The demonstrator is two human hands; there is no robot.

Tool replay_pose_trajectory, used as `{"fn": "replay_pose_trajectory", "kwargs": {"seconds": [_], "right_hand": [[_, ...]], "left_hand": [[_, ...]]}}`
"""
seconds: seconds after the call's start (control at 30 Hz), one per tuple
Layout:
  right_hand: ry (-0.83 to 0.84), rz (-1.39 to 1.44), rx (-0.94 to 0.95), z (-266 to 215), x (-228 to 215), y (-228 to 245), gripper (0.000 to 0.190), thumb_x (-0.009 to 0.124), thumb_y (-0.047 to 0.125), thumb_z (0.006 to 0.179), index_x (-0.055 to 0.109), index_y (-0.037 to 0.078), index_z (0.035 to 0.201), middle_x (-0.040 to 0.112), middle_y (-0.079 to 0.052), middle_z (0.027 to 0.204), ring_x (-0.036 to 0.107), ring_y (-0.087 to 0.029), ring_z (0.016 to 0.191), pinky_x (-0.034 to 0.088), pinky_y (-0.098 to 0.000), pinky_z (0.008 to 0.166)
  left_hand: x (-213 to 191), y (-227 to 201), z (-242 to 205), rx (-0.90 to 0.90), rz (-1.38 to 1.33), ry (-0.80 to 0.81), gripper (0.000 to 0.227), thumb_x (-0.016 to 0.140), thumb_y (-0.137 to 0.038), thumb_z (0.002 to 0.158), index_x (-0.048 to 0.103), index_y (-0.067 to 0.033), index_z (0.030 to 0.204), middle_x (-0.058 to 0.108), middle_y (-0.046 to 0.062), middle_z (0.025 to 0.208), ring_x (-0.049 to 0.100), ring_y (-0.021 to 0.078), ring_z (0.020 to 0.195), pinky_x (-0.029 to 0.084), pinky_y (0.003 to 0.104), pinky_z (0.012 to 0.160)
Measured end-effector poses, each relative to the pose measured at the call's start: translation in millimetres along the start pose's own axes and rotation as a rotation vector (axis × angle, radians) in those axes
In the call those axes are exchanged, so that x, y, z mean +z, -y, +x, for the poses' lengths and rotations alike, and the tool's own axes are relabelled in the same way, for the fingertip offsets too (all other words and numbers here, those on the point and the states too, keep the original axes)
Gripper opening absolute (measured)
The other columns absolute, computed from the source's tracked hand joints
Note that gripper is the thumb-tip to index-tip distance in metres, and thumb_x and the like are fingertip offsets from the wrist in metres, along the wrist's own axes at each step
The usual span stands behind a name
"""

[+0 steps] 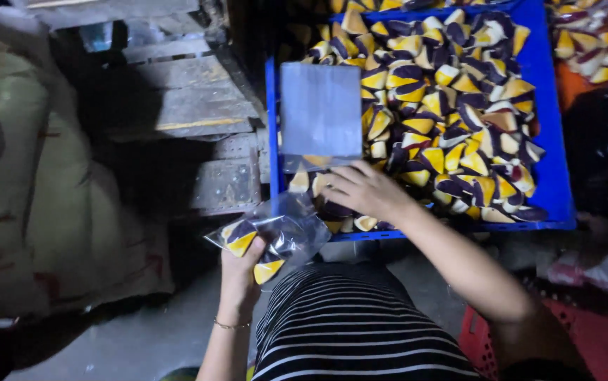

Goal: The person repeatedly picks up small, triangular, multi-colored sweets from a blue crate and places them into clear plastic bags. The person holds the bag open with one hand while adding sweets with the other, continuing this process for the duration of the clip.

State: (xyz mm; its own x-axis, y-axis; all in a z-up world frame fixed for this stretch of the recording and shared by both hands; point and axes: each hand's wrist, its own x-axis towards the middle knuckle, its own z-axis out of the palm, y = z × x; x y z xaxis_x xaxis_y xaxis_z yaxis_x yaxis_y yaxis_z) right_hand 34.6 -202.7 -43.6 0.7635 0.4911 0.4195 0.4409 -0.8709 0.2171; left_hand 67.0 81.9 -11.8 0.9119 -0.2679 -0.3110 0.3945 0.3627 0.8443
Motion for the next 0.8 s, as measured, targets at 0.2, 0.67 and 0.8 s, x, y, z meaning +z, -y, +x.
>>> {"fn": "replay_pose_trajectory", "kwargs": {"seconds": [0.2, 0.67, 0.8], "right_hand": [[-0.159, 0.319, 0.241, -24, -9, -1, 0.022, 0.08, -0.001, 0.088, 0.077, 0.006, 0.109, 0.078, -0.007, 0.109, 0.073, -0.024, 0.102, 0.059, -0.0374, 0.089], [0.077, 0.096, 1.099, -207, -30, -106, 0.036, 0.089, 0.033, 0.073, 0.077, 0.017, 0.103, 0.065, -0.001, 0.083, 0.07, -0.027, 0.083, 0.055, -0.0332, 0.075], [-0.031, 0.308, 0.831, -128, -47, -63, 0.033, 0.089, 0.028, 0.069, 0.078, 0.033, 0.1, 0.069, 0.008, 0.113, 0.069, -0.017, 0.101, 0.054, -0.0285, 0.092]], "left_hand": [[-8, 8, 4, -0.245, 0.0, 0.146, 0.052, 0.084, -0.021, 0.075, 0.061, -0.0032, 0.118, 0.07, 0.012, 0.105, 0.07, 0.023, 0.092, 0.06, 0.037, 0.082], [70, 21, -14, -0.071, -0.054, 0.101, 0.037, 0.085, -0.012, 0.078, 0.065, -0.0042, 0.109, 0.072, 0.011, 0.09, 0.071, 0.0179, 0.082, 0.063, 0.039, 0.073], [94, 22, -24, -0.025, -0.093, 0.059, 0.035, 0.084, -0.014, 0.08, 0.065, -0.0049, 0.108, 0.072, 0.01, 0.09, 0.071, 0.0165, 0.082, 0.063, 0.037, 0.073]]}}
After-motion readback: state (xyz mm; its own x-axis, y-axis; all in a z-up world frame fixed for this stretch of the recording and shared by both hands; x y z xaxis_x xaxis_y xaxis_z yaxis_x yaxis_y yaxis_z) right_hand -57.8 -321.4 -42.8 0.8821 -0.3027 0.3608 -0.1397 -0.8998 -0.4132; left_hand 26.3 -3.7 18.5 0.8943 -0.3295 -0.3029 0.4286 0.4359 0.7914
